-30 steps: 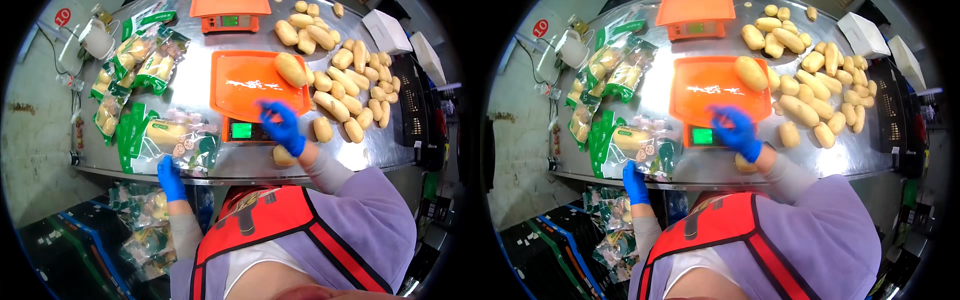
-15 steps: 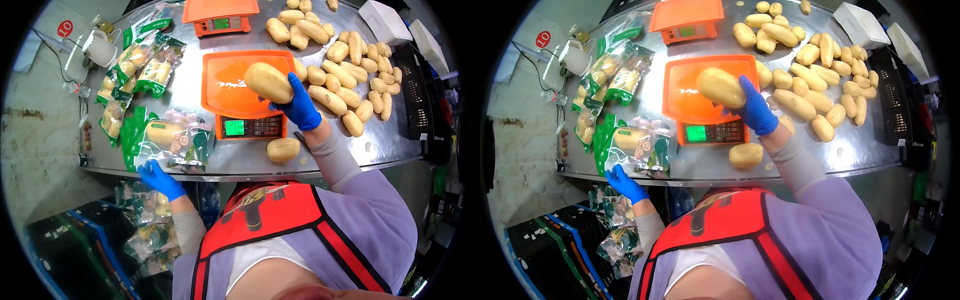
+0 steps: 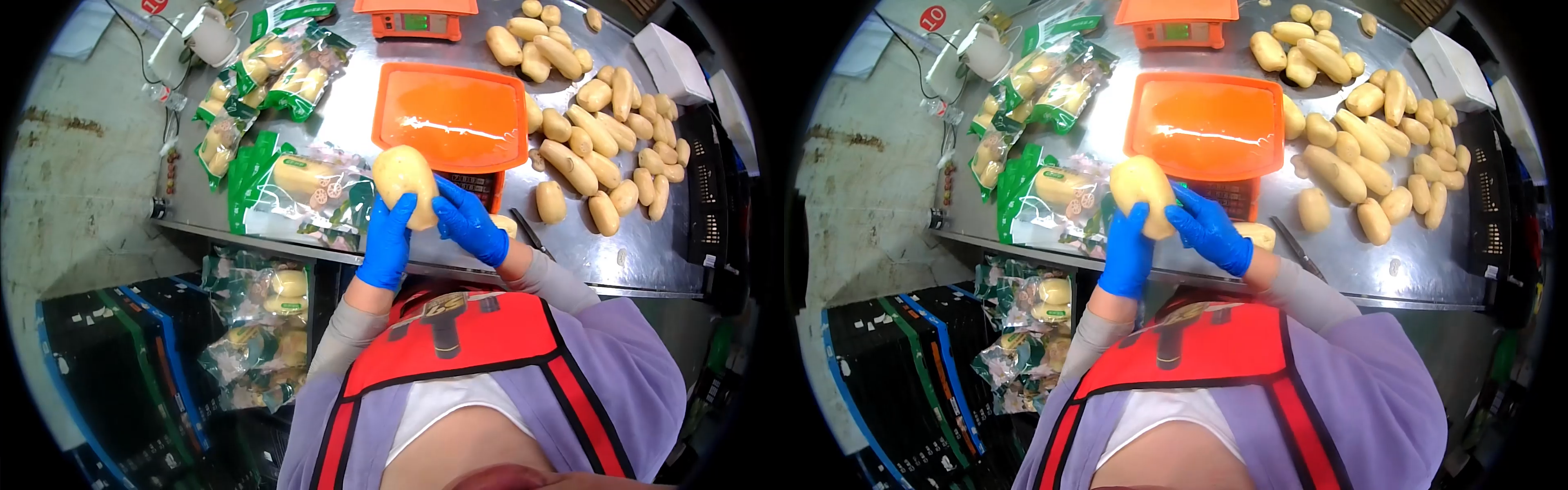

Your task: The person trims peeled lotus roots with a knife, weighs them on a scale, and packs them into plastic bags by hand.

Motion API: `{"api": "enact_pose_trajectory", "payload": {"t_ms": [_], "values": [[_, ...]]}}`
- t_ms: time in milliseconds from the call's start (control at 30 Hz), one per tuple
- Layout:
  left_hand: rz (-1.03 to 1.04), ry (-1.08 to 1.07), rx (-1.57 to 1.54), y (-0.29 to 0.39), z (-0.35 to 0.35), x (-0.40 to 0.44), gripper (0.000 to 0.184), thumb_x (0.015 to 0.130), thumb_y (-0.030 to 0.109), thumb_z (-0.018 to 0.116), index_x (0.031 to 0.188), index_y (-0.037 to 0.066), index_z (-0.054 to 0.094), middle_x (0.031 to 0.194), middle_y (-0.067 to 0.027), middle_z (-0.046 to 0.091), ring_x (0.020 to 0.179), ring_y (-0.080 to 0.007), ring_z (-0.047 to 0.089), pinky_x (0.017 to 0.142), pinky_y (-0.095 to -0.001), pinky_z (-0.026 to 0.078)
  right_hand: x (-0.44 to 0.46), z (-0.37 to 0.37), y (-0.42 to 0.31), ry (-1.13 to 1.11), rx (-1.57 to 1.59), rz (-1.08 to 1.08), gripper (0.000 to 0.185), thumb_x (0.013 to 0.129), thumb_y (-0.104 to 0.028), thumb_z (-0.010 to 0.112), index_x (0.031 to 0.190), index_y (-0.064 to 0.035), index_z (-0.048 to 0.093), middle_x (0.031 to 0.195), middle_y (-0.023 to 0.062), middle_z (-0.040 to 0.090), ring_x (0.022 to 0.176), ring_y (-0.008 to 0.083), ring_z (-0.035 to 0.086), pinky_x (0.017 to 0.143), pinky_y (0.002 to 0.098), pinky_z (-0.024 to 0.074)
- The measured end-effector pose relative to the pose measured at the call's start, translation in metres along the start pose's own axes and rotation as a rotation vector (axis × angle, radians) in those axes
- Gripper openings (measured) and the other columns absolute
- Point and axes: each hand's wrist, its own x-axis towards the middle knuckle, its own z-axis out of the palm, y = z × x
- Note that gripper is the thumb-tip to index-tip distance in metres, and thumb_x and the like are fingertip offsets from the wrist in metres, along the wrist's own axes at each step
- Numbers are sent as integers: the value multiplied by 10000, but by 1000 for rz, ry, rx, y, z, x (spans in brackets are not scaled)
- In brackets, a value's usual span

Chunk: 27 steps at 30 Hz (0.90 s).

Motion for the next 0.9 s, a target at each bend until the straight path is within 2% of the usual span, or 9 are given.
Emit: {"api": "enact_pose_trajectory", "payload": {"t_ms": [67, 100, 267, 433, 533, 600, 700, 800, 900], "values": [[-34, 13, -102, 7, -5, -2, 552, 835, 222, 576, 1294, -8, 372, 1178, -114, 509, 1054, -184, 515, 883, -313, 437, 0, -10, -3, -29, -507, -206, 395, 890, -202, 577, 1243, -37, 516, 1052, 71, 622, 887, 91, 579, 770, 242, 482], [-40, -5, -100, 9, -8, -4, 563, 809, 218, 628, 1275, -1, 399, 1152, -107, 529, 1026, -174, 530, 860, -301, 450, 3, -15, -3, -42, -428, -255, 382, 871, -124, 597, 1233, -28, 523, 1090, 65, 620, 998, 116, 560, 871, 280, 456], [-136, -278, 412, 28, -23, -17, 612, 681, 201, 777, 1195, 8, 509, 1087, -101, 580, 951, -155, 570, 809, -292, 477, 9, -28, -22, -363, -509, -168, 633, 793, -209, 696, 1342, -92, 405, 1251, 60, 512, 1087, 127, 499, 865, 280, 444], [11, -102, 300, 22, -49, -39, 420, 747, 121, 719, 1126, 11, 578, 1034, -75, 610, 907, -134, 582, 792, -279, 480, 8, -35, 3, -500, -353, -87, 594, 765, -201, 717, 1269, -48, 442, 1185, 87, 520, 1039, 165, 528, 842, 287, 462], [80, 399, 211, 33, -86, -44, 175, 860, 161, 622, 897, -9, 609, 857, -67, 637, 756, -117, 595, 685, -238, 474, 3, -29, 28, -176, -109, 179, 543, 772, -184, 712, 1223, -23, 455, 1144, 108, 523, 987, 170, 549, 791, 286, 491], [112, 556, 368, 18, -119, -36, 264, 871, 257, 615, 825, -2, 589, 743, -64, 619, 679, -104, 578, 628, -233, 461, 10, -13, 53, 117, 41, 242, 530, 784, -178, 700, 1220, -21, 442, 1108, 115, 535, 927, 167, 568, 743, 284, 507], [-313, 374, 425, -6, -132, -19, 412, 865, 392, 590, 800, -15, 583, 699, -78, 601, 629, -121, 571, 611, -248, 464, 27, 11, 80, 44, 32, 278, 522, 815, -219, 668, 1248, -51, 429, 1093, 76, 549, 940, 157, 569, 722, 272, 482], [-262, 187, 105, -29, -119, -17, 290, 883, 262, 573, 824, -22, 596, 689, -77, 602, 627, -149, 610, 608, -261, 480, 47, 44, 98, 41, 15, 236, 468, 821, -209, 649, 1224, -56, 465, 1025, 45, 582, 894, 120, 553, 741, 258, 434], [-241, 261, -16, -22, -116, -22, 226, 886, 198, 554, 851, -19, 608, 691, -85, 615, 615, -152, 608, 600, -256, 480, 76, 49, 123, -263, -16, 81, 353, 846, -96, 569, 1188, -41, 502, 992, 43, 574, 875, 129, 533, 764, 281, 446]]}}
